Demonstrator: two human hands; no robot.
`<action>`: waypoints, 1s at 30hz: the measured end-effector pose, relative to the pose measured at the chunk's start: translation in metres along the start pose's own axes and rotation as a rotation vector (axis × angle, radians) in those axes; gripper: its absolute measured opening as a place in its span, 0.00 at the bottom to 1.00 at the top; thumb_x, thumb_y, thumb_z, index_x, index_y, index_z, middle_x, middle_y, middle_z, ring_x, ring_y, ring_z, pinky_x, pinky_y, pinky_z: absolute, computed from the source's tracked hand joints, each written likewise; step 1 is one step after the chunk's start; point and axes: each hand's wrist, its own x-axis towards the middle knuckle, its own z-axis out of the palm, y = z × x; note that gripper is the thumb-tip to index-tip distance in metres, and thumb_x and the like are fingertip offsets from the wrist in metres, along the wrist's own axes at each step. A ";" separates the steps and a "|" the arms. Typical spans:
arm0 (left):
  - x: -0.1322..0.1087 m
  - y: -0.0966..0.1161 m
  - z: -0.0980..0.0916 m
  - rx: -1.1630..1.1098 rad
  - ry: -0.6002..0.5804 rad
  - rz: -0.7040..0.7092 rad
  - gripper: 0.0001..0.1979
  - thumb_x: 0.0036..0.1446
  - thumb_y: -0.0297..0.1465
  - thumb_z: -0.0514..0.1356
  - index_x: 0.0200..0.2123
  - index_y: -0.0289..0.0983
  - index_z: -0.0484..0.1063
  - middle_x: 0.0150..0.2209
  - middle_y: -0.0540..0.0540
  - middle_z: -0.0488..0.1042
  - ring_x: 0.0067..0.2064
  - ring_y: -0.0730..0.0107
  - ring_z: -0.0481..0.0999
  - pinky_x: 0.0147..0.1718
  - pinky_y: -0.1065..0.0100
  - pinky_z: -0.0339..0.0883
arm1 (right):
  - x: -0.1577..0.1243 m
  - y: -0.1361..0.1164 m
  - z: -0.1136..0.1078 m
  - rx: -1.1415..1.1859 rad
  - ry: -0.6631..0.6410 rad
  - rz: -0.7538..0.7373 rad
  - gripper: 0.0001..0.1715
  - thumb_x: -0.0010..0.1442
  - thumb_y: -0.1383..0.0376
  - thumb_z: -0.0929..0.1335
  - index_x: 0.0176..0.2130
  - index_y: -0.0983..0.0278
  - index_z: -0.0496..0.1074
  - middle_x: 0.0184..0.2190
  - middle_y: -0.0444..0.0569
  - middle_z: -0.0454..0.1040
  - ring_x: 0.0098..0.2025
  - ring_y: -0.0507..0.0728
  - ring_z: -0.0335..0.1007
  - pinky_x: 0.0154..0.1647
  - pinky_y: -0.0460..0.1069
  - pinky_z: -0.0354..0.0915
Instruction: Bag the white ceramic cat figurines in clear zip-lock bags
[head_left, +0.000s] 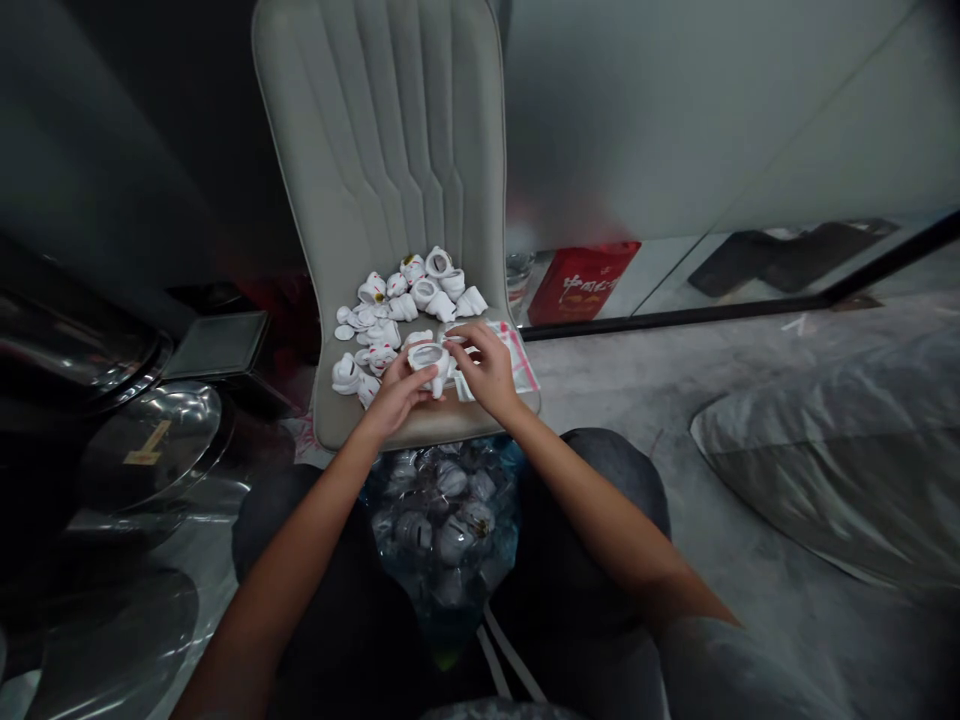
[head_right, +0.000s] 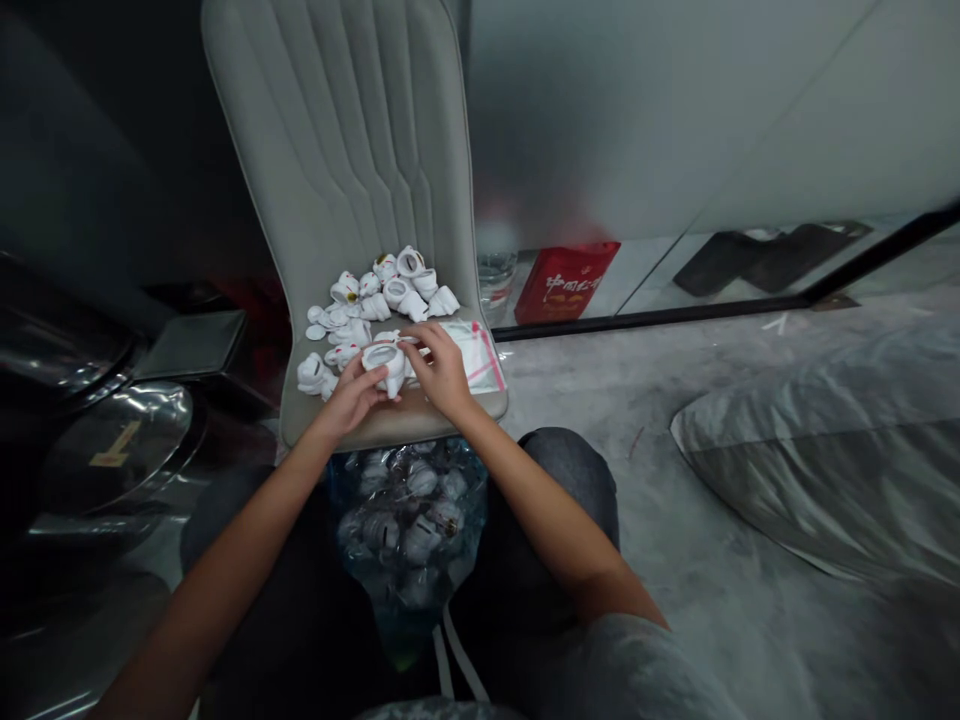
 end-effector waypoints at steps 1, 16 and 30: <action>0.000 0.001 0.002 -0.011 0.004 0.002 0.31 0.44 0.42 0.73 0.51 0.42 0.70 0.50 0.45 0.76 0.40 0.64 0.78 0.30 0.67 0.78 | 0.000 0.000 0.000 0.023 0.016 0.011 0.12 0.66 0.56 0.67 0.41 0.60 0.75 0.41 0.51 0.75 0.39 0.56 0.72 0.33 0.49 0.69; -0.004 0.003 0.002 0.027 -0.012 0.066 0.31 0.44 0.41 0.73 0.53 0.44 0.72 0.52 0.44 0.75 0.46 0.59 0.77 0.32 0.65 0.79 | 0.014 0.016 -0.008 0.179 -0.203 0.051 0.23 0.63 0.46 0.68 0.42 0.58 0.82 0.44 0.51 0.80 0.50 0.60 0.74 0.57 0.58 0.68; -0.005 0.004 0.002 0.094 0.023 0.097 0.33 0.41 0.37 0.75 0.51 0.41 0.71 0.55 0.42 0.73 0.51 0.55 0.76 0.32 0.66 0.79 | 0.019 0.025 -0.014 0.466 -0.319 0.406 0.20 0.53 0.50 0.76 0.38 0.62 0.77 0.39 0.47 0.78 0.39 0.54 0.76 0.43 0.53 0.79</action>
